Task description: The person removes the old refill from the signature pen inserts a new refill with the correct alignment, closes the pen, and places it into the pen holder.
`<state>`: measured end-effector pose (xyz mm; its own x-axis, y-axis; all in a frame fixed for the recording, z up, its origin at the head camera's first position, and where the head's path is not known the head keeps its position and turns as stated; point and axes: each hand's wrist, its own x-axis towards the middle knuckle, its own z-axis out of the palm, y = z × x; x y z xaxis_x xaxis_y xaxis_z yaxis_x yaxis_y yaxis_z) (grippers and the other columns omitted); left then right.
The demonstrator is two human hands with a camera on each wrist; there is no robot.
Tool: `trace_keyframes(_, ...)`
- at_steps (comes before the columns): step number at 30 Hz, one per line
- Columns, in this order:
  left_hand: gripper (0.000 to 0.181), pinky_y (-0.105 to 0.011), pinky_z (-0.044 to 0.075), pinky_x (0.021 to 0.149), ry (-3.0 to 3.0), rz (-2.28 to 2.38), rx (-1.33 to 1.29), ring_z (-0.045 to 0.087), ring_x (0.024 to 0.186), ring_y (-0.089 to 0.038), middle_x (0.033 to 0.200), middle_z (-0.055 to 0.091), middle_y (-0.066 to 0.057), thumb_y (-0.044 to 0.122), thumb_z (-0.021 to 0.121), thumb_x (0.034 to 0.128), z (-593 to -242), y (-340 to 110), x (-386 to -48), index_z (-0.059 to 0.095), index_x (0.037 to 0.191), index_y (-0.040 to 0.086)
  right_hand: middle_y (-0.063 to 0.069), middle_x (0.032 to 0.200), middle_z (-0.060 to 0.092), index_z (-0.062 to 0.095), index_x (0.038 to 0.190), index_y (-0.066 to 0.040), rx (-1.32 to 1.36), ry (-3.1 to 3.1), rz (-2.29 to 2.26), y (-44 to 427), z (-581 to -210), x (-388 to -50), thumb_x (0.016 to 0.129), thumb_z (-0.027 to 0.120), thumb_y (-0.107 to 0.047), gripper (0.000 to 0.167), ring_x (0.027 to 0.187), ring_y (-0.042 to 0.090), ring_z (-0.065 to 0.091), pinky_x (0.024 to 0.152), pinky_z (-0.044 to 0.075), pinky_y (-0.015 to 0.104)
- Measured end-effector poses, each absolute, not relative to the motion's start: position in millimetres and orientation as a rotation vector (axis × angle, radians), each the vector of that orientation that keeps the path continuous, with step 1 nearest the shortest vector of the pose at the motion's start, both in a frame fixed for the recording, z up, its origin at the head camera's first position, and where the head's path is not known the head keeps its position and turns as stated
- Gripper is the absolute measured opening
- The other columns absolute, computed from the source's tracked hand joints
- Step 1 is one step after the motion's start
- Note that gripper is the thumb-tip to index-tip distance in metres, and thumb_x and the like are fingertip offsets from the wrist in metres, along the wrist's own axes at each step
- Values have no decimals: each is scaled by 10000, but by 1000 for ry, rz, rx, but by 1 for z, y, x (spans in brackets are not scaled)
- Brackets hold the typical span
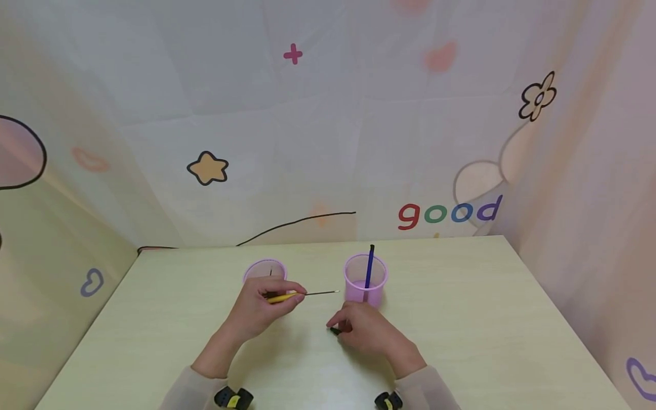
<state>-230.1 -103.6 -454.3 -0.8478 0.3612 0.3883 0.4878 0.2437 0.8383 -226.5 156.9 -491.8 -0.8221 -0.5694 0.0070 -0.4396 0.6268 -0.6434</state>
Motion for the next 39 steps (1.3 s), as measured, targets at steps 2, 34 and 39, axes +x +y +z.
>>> trace_keyframes(2,78,-219,557,641,-2386,-1679,-815,638,799,-77,922,795,63,181,806,918,-455,-104,-230,830,960,242,-47,931,679,794,1103,-86,-823,2652,-969,157,-492,-227,874,768,-8,243,841,58,590,763,524,241)
trace_keyframes(34,65,-223,569,673,-2398,-1692,-799,653,826,-90,933,795,67,196,808,917,-455,-104,-232,833,974,216,-66,857,639,763,1157,-62,-775,2660,-971,156,-492,-228,860,816,-74,302,792,100,575,699,498,230)
trace_keyframes(39,77,-226,572,678,-2399,-1688,-799,656,830,-94,938,795,75,206,806,920,-455,-104,-232,828,967,262,-68,869,640,759,1167,-64,-780,2668,-974,156,-491,-228,870,818,-109,306,806,112,576,697,496,235)
